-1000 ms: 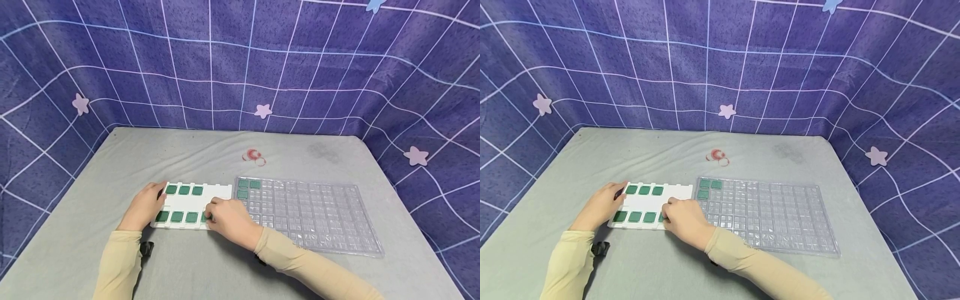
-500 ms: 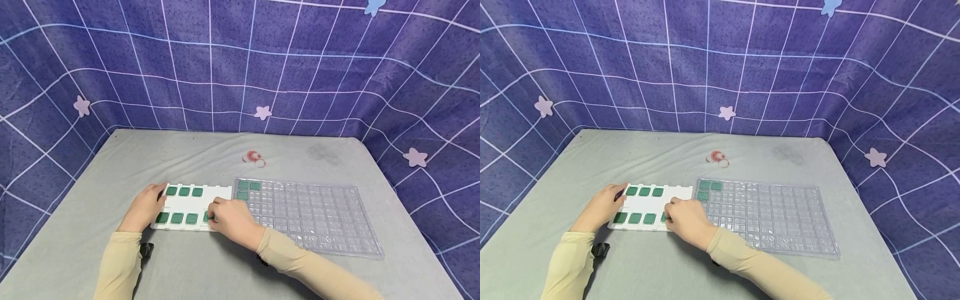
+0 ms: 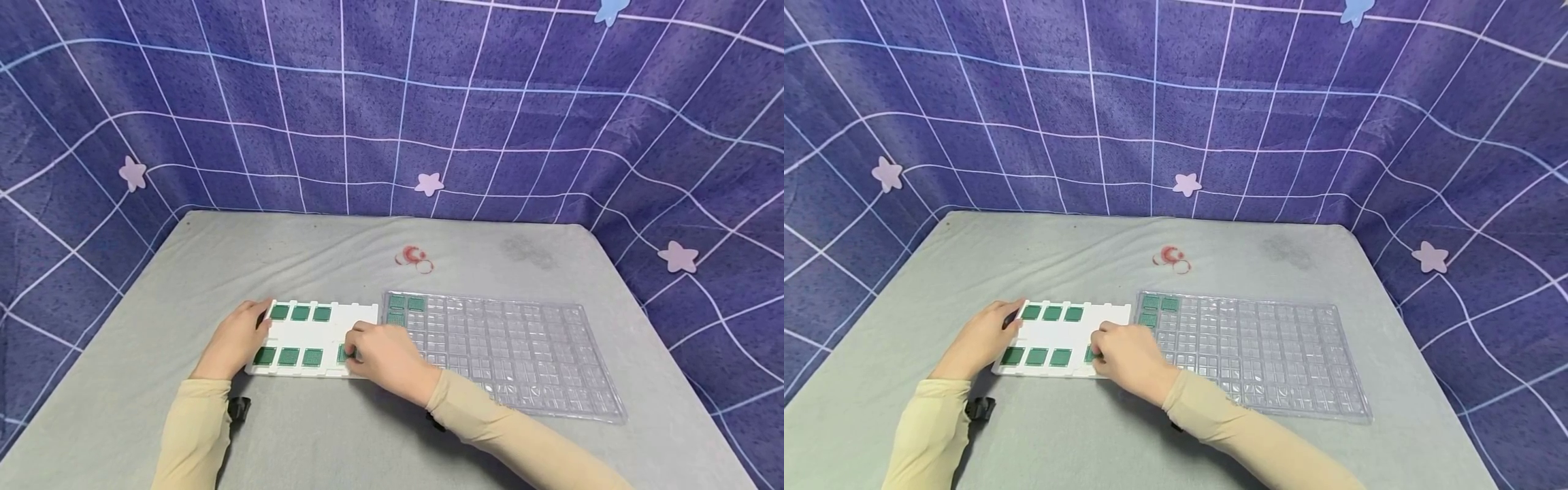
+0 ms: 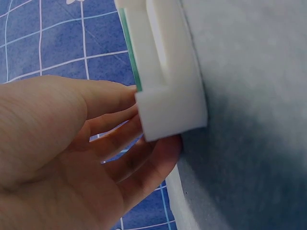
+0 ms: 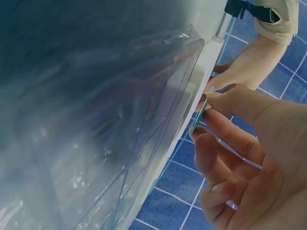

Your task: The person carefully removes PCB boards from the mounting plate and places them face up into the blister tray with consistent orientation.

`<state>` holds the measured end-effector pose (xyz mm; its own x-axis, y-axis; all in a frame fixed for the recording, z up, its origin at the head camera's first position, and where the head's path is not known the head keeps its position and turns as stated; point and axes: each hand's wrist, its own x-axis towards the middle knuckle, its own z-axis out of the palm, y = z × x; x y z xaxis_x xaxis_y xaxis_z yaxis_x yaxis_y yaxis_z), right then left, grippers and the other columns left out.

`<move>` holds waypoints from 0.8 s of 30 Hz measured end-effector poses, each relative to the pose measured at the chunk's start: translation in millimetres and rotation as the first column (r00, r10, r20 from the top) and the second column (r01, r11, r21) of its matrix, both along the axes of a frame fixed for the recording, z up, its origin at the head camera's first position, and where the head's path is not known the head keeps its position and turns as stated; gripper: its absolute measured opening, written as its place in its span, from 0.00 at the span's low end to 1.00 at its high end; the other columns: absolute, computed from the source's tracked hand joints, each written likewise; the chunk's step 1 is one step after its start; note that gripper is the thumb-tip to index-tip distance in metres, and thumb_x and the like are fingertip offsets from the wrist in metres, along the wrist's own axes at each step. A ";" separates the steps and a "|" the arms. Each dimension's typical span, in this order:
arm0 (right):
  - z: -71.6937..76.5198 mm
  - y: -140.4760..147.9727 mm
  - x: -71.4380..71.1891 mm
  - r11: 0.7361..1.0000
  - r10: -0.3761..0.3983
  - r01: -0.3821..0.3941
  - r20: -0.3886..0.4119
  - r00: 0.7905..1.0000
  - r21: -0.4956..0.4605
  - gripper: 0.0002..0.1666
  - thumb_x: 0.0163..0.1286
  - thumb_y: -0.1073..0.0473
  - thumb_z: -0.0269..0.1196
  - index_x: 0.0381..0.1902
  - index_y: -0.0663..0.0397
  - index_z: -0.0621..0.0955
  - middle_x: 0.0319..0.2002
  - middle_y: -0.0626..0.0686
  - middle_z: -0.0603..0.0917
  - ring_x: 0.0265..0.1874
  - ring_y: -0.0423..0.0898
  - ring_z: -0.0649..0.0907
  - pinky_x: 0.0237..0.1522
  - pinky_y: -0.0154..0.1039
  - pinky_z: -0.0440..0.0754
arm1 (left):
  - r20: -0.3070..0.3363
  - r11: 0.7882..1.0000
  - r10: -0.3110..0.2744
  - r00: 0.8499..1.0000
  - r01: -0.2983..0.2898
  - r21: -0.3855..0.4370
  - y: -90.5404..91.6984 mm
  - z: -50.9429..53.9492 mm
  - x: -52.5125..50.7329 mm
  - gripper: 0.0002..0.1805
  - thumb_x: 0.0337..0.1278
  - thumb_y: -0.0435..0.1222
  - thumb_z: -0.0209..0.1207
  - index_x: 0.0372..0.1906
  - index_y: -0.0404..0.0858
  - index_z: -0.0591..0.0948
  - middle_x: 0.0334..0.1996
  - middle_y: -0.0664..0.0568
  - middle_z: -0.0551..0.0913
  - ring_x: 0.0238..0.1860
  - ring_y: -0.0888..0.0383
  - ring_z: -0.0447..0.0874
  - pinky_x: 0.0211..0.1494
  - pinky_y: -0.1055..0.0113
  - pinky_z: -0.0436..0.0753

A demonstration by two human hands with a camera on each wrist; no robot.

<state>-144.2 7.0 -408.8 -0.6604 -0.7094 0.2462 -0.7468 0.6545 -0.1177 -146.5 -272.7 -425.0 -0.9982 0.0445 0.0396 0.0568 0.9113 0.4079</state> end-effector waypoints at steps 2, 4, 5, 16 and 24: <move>0.1 1.9 -1.3 1.000 0.006 -0.006 0.003 1.000 -0.006 0.03 0.61 0.53 0.71 0.32 0.42 0.86 0.33 0.38 0.85 0.21 0.31 0.77 0.18 0.25 0.69 | 0.002 1.000 0.000 1.000 0.000 -0.001 0.0 0.0 -0.4 0.26 0.73 0.32 0.52 0.69 0.22 0.70 0.61 0.24 0.75 0.61 0.28 0.76 0.64 0.36 0.76; 0.1 4.2 -2.5 1.000 0.012 -0.012 0.006 1.000 -0.007 0.03 0.61 0.53 0.71 0.31 0.42 0.86 0.33 0.38 0.85 0.22 0.31 0.78 0.19 0.25 0.70 | 0.003 1.000 0.001 1.000 -0.001 -0.001 -0.3 -0.2 -0.9 0.26 0.73 0.32 0.52 0.69 0.22 0.70 0.61 0.24 0.75 0.61 0.28 0.76 0.64 0.36 0.76; -0.1 5.2 -3.2 1.000 0.015 -0.015 0.007 1.000 -0.007 0.03 0.61 0.53 0.71 0.31 0.42 0.86 0.32 0.38 0.85 0.22 0.31 0.78 0.19 0.25 0.70 | 0.002 1.000 0.001 1.000 -0.001 -0.003 -0.4 -0.2 -1.0 0.26 0.73 0.31 0.52 0.69 0.22 0.70 0.61 0.24 0.75 0.60 0.28 0.77 0.64 0.36 0.77; 2.2 18.2 -7.7 1.000 -0.010 0.011 0.029 1.000 -0.007 0.04 0.62 0.53 0.72 0.33 0.42 0.86 0.34 0.39 0.85 0.21 0.32 0.77 0.18 0.25 0.68 | -0.005 1.000 -0.001 1.000 0.001 -0.004 0.7 1.6 0.0 0.26 0.72 0.31 0.53 0.69 0.21 0.70 0.59 0.24 0.76 0.59 0.28 0.77 0.63 0.36 0.77; 3.8 32.7 -14.7 0.999 -0.039 0.038 -0.024 0.999 -0.036 0.07 0.59 0.53 0.75 0.32 0.41 0.86 0.34 0.38 0.86 0.21 0.32 0.76 0.22 0.29 0.76 | 0.004 1.000 0.000 1.000 0.000 -0.005 -0.4 1.8 -1.3 0.26 0.73 0.31 0.53 0.69 0.21 0.70 0.60 0.24 0.76 0.59 0.28 0.77 0.63 0.36 0.77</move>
